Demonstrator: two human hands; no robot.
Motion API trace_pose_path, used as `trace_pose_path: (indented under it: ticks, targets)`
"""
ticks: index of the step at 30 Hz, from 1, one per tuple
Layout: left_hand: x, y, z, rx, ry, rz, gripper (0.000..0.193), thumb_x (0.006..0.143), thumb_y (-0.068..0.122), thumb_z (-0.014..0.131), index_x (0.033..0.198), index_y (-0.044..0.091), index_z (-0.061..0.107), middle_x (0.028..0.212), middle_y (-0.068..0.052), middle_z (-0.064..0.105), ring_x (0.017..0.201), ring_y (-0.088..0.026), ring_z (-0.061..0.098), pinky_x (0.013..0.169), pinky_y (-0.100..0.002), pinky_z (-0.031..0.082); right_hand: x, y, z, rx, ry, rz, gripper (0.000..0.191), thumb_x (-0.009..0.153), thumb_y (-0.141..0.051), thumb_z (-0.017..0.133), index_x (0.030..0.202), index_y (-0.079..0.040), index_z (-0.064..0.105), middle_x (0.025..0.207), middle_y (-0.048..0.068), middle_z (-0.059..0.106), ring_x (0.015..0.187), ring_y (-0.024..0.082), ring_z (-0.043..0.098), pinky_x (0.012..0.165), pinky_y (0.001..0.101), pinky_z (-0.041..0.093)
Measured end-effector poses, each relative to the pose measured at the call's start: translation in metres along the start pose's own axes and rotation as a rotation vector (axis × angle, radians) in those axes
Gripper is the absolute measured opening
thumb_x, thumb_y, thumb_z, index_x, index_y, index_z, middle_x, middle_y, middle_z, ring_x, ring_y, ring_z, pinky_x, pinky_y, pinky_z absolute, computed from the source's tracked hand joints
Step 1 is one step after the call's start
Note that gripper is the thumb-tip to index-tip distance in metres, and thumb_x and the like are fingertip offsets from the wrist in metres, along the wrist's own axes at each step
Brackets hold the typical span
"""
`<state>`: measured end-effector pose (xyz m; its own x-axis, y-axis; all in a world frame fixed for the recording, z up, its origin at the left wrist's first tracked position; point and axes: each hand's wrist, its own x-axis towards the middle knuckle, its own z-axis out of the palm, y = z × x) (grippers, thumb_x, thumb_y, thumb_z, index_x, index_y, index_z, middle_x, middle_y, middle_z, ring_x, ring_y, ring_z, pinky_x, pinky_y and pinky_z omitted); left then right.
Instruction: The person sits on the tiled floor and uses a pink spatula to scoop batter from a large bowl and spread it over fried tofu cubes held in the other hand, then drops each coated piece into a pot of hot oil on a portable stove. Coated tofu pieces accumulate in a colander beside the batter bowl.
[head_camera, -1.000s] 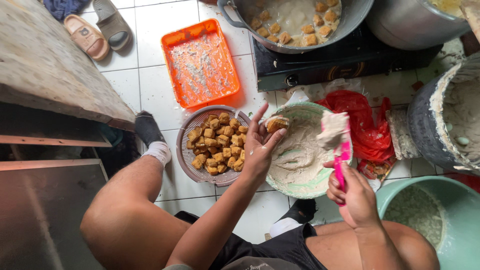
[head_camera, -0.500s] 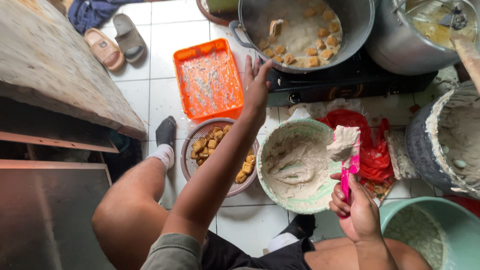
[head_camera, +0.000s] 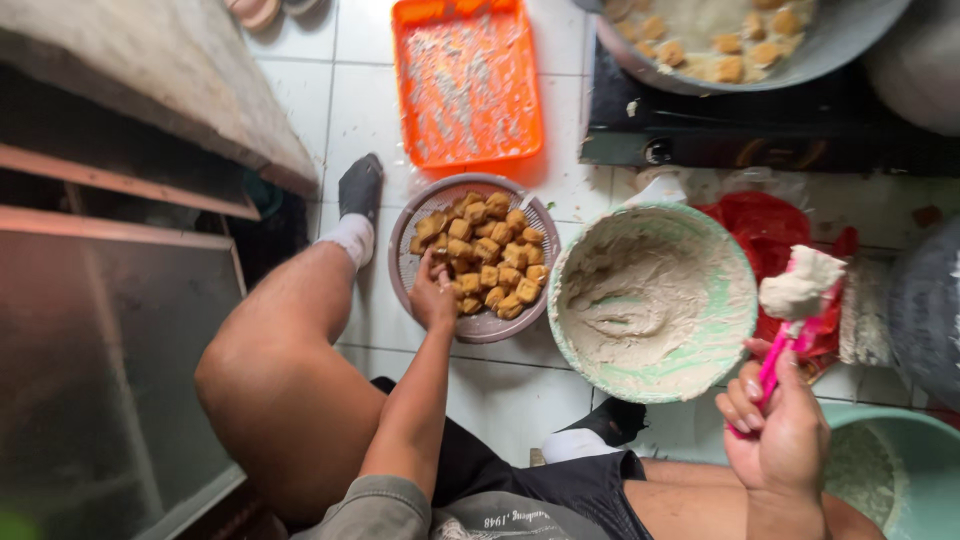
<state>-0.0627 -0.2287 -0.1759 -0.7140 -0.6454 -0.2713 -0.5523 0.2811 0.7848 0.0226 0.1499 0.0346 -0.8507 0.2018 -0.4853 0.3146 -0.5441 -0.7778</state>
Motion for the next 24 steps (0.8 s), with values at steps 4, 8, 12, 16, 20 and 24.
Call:
trace_pose_path:
  ticks: [4,8,12,16,20,24]
  targets:
    - [0.016,0.004,0.012,0.216,-0.002,0.243,0.065,0.083,-0.004,0.058,0.147,0.008,0.052,0.143,-0.017,0.059,0.133,-0.035,0.051,0.112,-0.044,0.04,0.001,0.003,-0.003,-0.067,0.026,0.0,0.033,0.119,-0.035,0.042,0.126,-0.007,0.058,0.075,-0.002,0.041,0.055,0.006,0.029,0.055,0.0242,0.025]
    - [0.039,0.016,0.019,0.423,-0.035,0.411,0.082,0.075,-0.004,0.066,0.152,0.002,0.041,0.154,-0.026,0.04,0.142,-0.042,0.037,0.116,-0.046,0.031,0.004,0.006,-0.004,-0.086,0.035,-0.001,0.032,0.119,-0.033,0.042,0.126,-0.006,0.059,0.075,-0.002,0.041,0.055,0.006,0.029,0.055,0.0242,0.025]
    - [0.061,0.011,0.011,0.388,-0.086,0.374,0.072,0.077,0.004,0.072,0.144,0.001,0.045,0.143,-0.024,0.049,0.13,-0.042,0.047,0.108,-0.048,0.038,0.005,0.009,-0.005,-0.109,0.07,-0.026,0.027,0.119,-0.029,0.046,0.124,-0.006,0.059,0.076,-0.002,0.041,0.057,0.006,0.03,0.056,0.0243,0.026]
    - [0.066,-0.006,0.0,0.421,-0.007,0.334,0.037,0.086,0.012,0.073,0.119,0.004,0.058,0.119,-0.018,0.059,0.118,-0.039,0.054,0.102,-0.049,0.046,0.003,0.011,-0.005,-0.087,0.054,-0.125,0.023,0.12,-0.028,0.047,0.12,-0.007,0.058,0.079,-0.001,0.043,0.062,0.008,0.034,0.06,0.0247,0.03]
    - [0.049,0.001,0.004,0.379,0.055,0.386,0.021,0.092,0.013,0.062,0.111,0.005,0.061,0.108,-0.014,0.062,0.104,-0.034,0.058,0.092,-0.047,0.047,0.003,0.01,-0.004,-0.093,0.006,-0.16,0.018,0.119,-0.024,0.048,0.117,-0.009,0.057,0.083,-0.002,0.045,0.066,0.008,0.035,0.062,0.0249,0.03]
    - [-0.014,0.055,0.042,-0.135,-0.235,0.442,0.024,0.1,0.018,0.046,0.114,0.007,0.062,0.105,-0.005,0.073,0.087,-0.02,0.069,0.085,-0.038,0.055,0.0,0.009,0.001,-0.061,-0.059,-0.098,0.019,0.116,-0.023,0.052,0.115,-0.005,0.06,0.078,-0.002,0.044,0.061,0.006,0.034,0.056,0.0235,0.028]
